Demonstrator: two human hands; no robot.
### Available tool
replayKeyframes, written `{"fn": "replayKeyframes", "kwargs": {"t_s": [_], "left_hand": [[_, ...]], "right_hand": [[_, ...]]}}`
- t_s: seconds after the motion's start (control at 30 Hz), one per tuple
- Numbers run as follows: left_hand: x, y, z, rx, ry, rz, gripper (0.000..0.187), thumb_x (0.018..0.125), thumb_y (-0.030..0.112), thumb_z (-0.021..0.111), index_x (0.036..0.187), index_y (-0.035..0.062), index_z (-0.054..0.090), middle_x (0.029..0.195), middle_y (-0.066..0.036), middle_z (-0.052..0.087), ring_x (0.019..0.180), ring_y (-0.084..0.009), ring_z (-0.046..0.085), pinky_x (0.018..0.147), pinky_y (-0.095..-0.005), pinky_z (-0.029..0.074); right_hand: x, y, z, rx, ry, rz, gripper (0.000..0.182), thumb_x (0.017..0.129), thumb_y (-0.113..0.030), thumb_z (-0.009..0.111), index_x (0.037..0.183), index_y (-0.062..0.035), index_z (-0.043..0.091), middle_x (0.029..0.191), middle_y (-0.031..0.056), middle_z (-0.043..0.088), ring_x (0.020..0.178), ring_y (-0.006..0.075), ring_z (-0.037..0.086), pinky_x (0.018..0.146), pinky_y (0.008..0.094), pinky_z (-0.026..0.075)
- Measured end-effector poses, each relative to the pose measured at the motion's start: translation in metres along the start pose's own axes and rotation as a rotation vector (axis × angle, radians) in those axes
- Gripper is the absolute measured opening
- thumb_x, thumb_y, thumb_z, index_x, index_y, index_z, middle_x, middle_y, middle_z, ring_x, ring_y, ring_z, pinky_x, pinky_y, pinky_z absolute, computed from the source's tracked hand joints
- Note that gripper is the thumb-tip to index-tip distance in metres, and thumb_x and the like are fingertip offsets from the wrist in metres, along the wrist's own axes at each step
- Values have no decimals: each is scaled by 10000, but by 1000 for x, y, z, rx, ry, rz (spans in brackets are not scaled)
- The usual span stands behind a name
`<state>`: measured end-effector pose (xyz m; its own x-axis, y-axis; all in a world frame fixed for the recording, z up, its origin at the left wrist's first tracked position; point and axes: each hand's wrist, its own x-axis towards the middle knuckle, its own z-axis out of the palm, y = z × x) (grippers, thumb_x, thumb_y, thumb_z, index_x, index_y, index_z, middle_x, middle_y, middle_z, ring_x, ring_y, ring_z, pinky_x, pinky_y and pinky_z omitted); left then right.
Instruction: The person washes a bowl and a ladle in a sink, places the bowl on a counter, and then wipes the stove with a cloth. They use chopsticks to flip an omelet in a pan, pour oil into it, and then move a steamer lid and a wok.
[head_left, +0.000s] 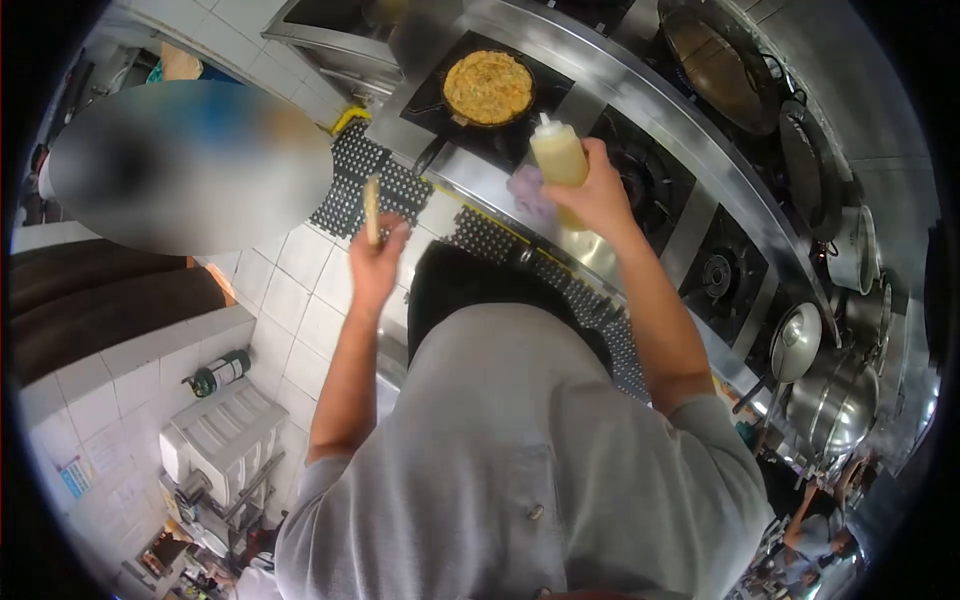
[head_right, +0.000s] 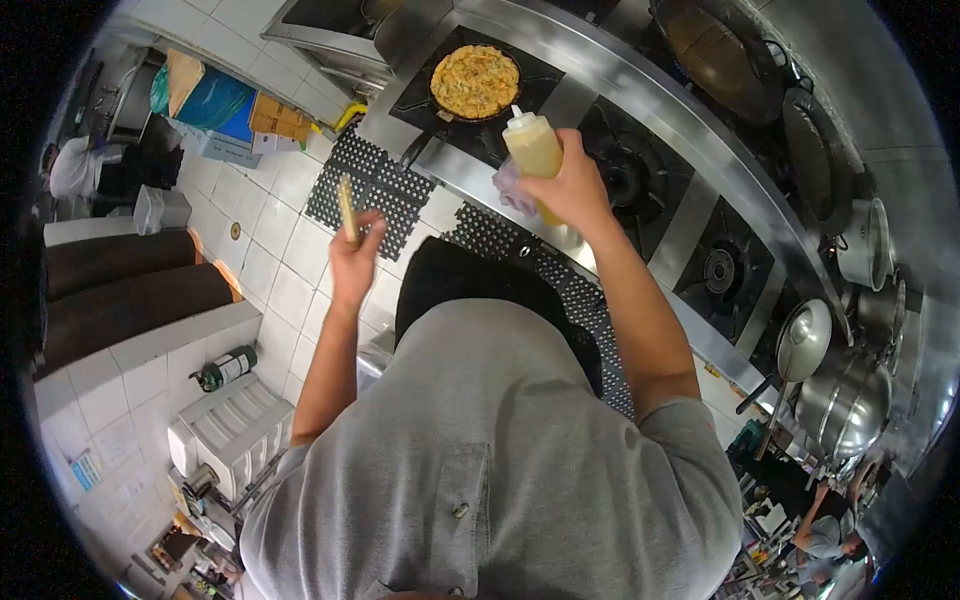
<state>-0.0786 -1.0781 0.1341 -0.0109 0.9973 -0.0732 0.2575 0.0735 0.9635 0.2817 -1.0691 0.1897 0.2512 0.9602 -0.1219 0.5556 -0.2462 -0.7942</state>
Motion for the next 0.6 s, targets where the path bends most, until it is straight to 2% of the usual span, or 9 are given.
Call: {"fn": "replayKeyframes", "kwargs": {"t_s": [0.07,0.13,0.27,0.4,0.43,0.47,0.53,0.57,0.6], "left_hand": [[9,-45,-53,178,176,30,199,961,126,739,1064,-43,713,910,-100,738,803,-145,653,730,-310,531],[14,-101,-108,316,234,-33,191,973,123,706,1052,-50,714,923,-110,744,831,-164,672,760,-334,541],[3,-288,-231,420,16,-390,244,941,217,663,958,-19,721,837,-125,736,779,-203,676,741,-337,535],[27,-308,-292,636,-229,-973,279,908,258,650,844,-4,721,717,-115,711,645,-196,663,599,-355,524],[42,-360,-335,759,-600,-757,277,907,264,669,904,-8,717,729,-112,717,568,-193,635,515,-387,511],[71,-356,-340,794,-568,-873,298,927,286,688,961,-9,714,737,-108,721,496,-210,603,451,-402,484],[105,-442,-389,498,-481,-397,311,963,314,684,1001,7,715,731,-96,719,433,-201,547,380,-381,416],[141,-417,-390,459,-363,-701,298,981,309,670,1013,17,716,735,-90,714,434,-181,530,376,-359,398],[190,-338,-372,412,-197,-988,286,998,305,657,1025,26,718,739,-83,710,436,-160,514,371,-337,381]], "right_hand": [[25,2,7,-88,1,43,820,662,-309,837,1370,-66,504,1162,251,726,1086,438,706,951,469,551],[47,2,17,-183,1,91,817,662,-312,824,1382,-69,523,1175,251,726,1094,421,709,948,454,555],[90,-11,43,-407,-35,172,808,664,-312,801,1403,-96,555,1169,232,735,1089,411,711,948,465,563],[135,-42,80,-640,-50,233,743,679,-346,805,1346,-106,584,1102,200,756,1065,379,729,930,470,571],[146,-53,90,-680,-32,251,732,682,-349,804,1341,-112,591,1098,195,758,1062,373,731,931,469,572],[157,-64,98,-724,-18,264,721,686,-351,803,1336,-118,597,1094,189,761,1060,368,733,933,469,573],[178,-85,110,-760,-38,348,718,689,-358,803,1335,-121,601,1095,181,763,1058,363,735,933,468,574],[191,-96,115,-769,-39,406,714,691,-365,803,1334,-125,604,1096,173,765,1056,358,736,932,466,576],[204,-105,117,-785,-37,414,714,691,-365,803,1334,-125,604,1096,173,765,1056,358,736,932,466,576]]}}
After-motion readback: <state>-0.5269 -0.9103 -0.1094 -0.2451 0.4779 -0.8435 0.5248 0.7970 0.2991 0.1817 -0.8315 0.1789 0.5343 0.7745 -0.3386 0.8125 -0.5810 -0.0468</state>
